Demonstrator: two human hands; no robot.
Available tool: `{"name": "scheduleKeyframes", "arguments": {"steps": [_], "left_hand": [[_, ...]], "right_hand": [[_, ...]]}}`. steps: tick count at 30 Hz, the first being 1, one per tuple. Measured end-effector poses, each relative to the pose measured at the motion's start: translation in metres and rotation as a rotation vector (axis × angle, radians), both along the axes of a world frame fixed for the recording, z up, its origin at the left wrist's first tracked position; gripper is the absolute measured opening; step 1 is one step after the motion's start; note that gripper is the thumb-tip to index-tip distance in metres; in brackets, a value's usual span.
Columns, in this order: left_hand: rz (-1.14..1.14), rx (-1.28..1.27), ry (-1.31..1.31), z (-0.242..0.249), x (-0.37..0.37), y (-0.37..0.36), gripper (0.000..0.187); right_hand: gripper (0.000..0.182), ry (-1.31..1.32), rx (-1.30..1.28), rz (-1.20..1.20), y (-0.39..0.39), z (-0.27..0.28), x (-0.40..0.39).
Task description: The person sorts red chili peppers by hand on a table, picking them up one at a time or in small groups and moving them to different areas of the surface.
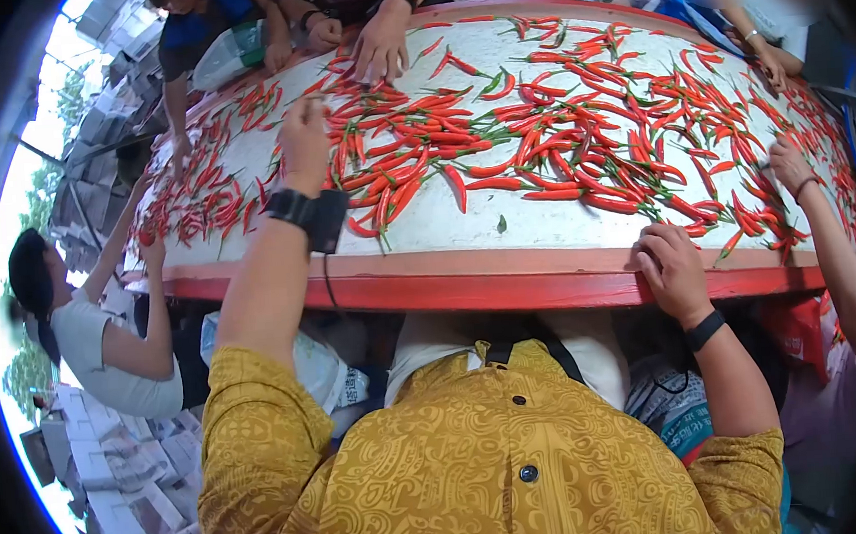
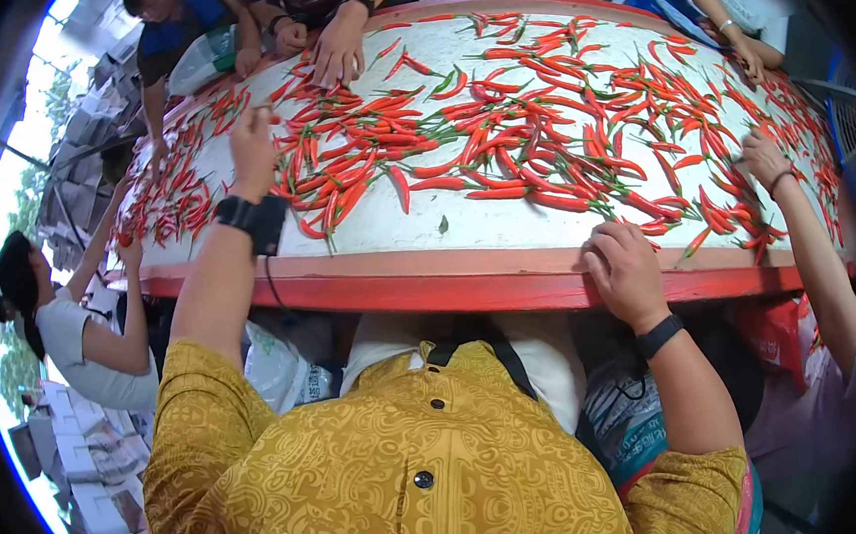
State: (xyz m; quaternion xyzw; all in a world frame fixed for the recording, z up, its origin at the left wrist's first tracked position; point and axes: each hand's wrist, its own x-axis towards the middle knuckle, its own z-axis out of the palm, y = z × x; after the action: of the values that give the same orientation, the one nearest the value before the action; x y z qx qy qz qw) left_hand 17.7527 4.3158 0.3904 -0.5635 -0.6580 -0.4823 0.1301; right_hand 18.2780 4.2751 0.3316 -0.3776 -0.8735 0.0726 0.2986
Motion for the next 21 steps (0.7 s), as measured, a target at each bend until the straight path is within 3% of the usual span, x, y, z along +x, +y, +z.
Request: {"name": "scheduleKeyframes", "arguments": {"steps": [2, 9, 10, 12, 14, 18, 20, 21], "left_hand": [[-0.223, 0.058, -0.617, 0.018, -0.007, -0.040, 0.019], [-0.196, 0.075, -1.043, -0.008, -0.029, -0.127, 0.019], [-0.184, 0.087, -1.044, -0.003, -0.018, -0.141, 0.019], [-0.022, -0.132, -0.756, 0.008, 0.002, -0.180, 0.021], [0.166, -0.231, -0.637, 0.000, 0.000, -0.221, 0.029], [0.503, -0.368, -0.157, -0.059, -0.004, -0.305, 0.036], [0.463, -0.721, -0.105, -0.105, -0.019, -0.345, 0.036], [0.475, -0.807, -0.307, -0.097, 0.011, -0.347, 0.034]], "right_hand": [[0.013, -0.002, -0.011, -0.036, 0.002, -0.002, 0.011], [0.013, -0.027, 0.005, -0.012, 0.012, -0.002, 0.049], [0.012, -0.040, -0.009, -0.022, 0.014, -0.002, 0.054], [0.012, -0.040, 0.020, -0.014, 0.016, -0.004, 0.064], [0.012, -0.035, 0.020, -0.040, 0.019, -0.005, 0.076], [0.013, -0.027, 0.017, -0.039, 0.027, -0.012, 0.099], [0.012, -0.017, 0.010, -0.015, 0.027, -0.008, 0.109], [0.011, -0.036, -0.004, -0.036, 0.027, -0.014, 0.118]]}}
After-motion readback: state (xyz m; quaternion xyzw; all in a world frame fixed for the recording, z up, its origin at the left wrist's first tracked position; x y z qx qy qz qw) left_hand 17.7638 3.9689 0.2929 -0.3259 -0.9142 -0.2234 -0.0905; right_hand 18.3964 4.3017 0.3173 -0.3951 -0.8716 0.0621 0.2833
